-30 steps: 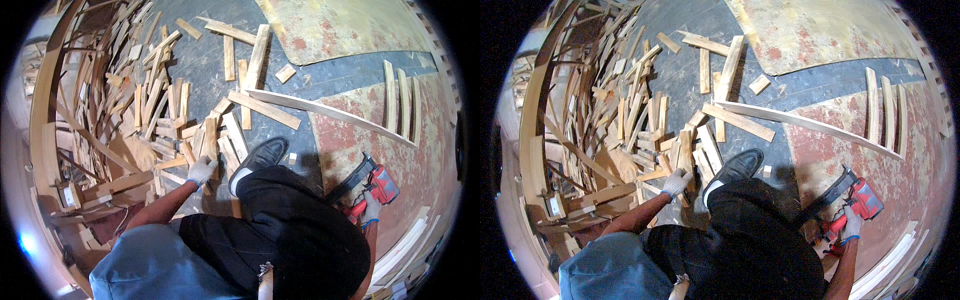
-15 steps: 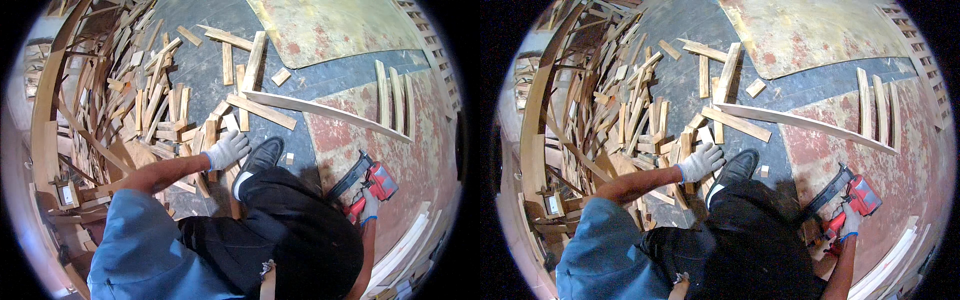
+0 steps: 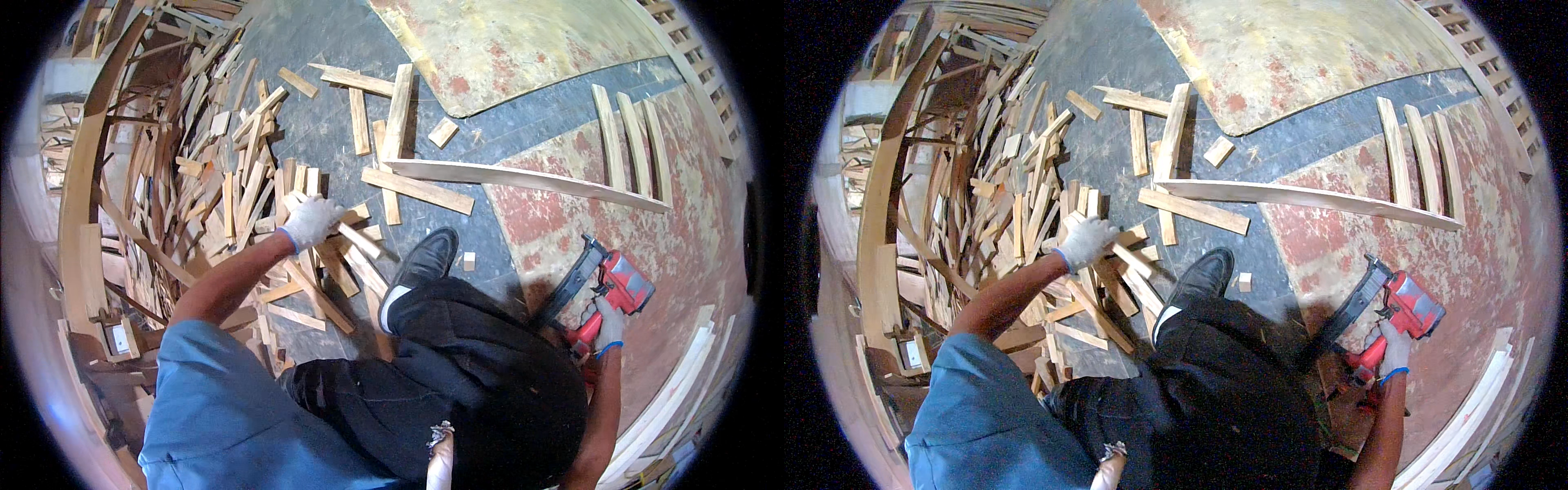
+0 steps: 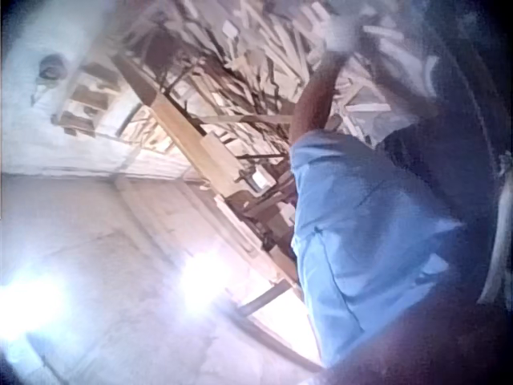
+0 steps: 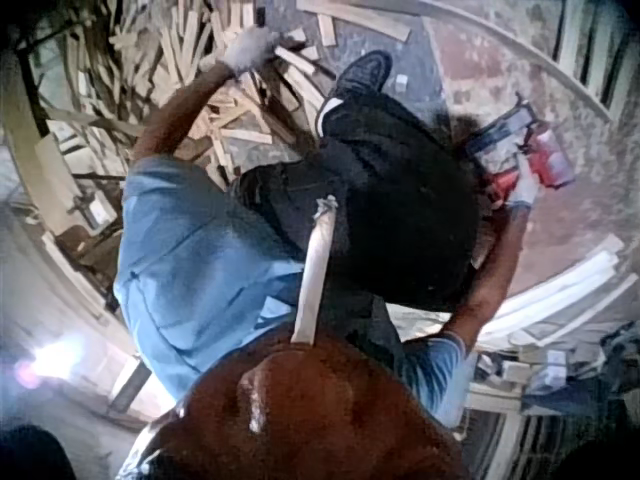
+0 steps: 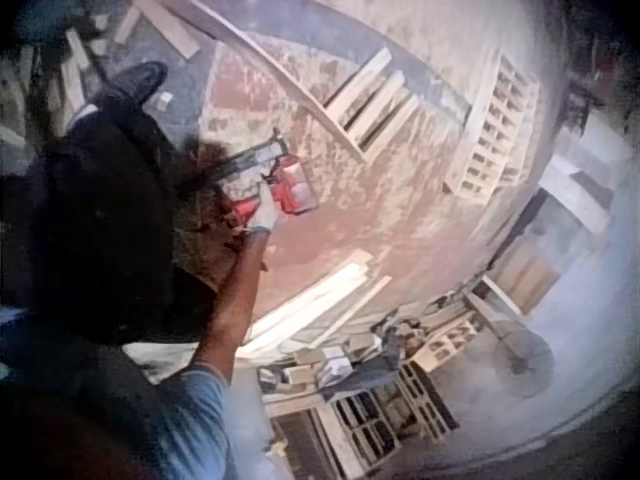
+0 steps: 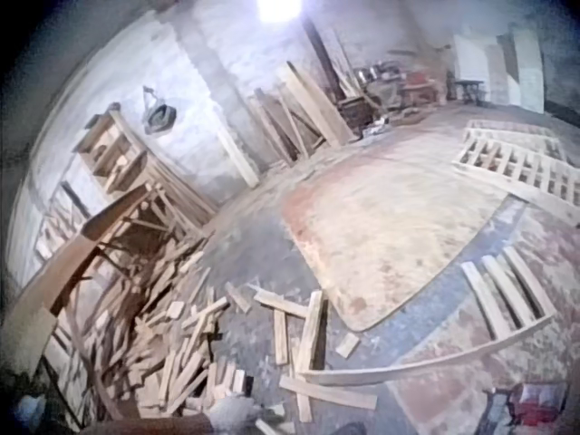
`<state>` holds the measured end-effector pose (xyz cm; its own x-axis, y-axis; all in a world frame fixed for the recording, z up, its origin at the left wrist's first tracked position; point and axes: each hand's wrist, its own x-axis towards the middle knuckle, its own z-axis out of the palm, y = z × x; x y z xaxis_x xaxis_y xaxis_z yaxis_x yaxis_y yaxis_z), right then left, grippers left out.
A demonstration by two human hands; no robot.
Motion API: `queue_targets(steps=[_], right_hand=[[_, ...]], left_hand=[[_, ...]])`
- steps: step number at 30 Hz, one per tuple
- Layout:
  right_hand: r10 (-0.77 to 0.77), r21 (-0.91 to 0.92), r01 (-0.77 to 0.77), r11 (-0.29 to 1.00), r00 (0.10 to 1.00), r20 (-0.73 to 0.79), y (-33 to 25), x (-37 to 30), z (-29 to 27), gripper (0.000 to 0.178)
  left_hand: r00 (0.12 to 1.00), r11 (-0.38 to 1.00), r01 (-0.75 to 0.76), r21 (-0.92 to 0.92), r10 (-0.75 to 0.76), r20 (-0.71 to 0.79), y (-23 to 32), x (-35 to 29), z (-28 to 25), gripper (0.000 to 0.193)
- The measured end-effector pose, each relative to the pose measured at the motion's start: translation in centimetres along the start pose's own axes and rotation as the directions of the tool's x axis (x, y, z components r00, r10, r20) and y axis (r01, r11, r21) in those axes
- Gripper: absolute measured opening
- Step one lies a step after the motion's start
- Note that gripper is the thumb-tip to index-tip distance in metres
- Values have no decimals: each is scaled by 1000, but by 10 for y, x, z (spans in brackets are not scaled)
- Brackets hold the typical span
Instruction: The person assembles a wooden slatted structure by placing small wooden pieces between two long side rails and securing them with a pneumatic nail gun. The person repeatedly picks up pieces, aligns them, and nails them into place.
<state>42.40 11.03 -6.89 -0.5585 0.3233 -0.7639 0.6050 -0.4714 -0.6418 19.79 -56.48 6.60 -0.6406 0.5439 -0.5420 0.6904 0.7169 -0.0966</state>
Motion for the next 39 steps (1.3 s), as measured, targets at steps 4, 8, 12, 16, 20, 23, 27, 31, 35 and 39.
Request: queue_targets(steps=[4,8,12,16,20,23,27,31,35,39], right_hand=[[17,40,-15,999,999,-28,0,0,-3,13],[-11,0,11,1000,998,-57,-5,-7,4,9],[-117,-36,116,993,992,-41,14,9,-7,9],[-225,-105,219,970,973,-49,3,2,-5,13],[-183,70,194,979,973,-139,39,29,-32,31],[-291,70,301,951,949,-117,10,1,-1,37],[-213,-100,199,975,963,-163,2,-5,-2,45],[-131,56,139,989,984,-122,-17,-25,12,31],[27,285,-2,958,996,-82,7,-29,22,19],[-208,510,231,829,973,-103,22,-47,99,19]], left_hand=[[919,575,282,-769,-391,45,-3,14,-75,37],[952,-154,77,-985,-282,118,-1,68,-113,44],[970,-574,-75,-816,-230,72,40,137,-141,40],[993,-740,-11,-673,-90,82,85,220,-162,41],[998,-603,24,-798,-25,49,119,300,-162,40],[993,-601,101,-793,15,115,166,353,-187,32],[996,-762,-41,-646,22,-90,197,436,-182,20],[988,-722,52,-690,138,-70,217,465,-184,17],[983,-600,96,-794,184,-20,218,487,-176,17],[990,-627,80,-775,138,-9,219,480,-179,18]])
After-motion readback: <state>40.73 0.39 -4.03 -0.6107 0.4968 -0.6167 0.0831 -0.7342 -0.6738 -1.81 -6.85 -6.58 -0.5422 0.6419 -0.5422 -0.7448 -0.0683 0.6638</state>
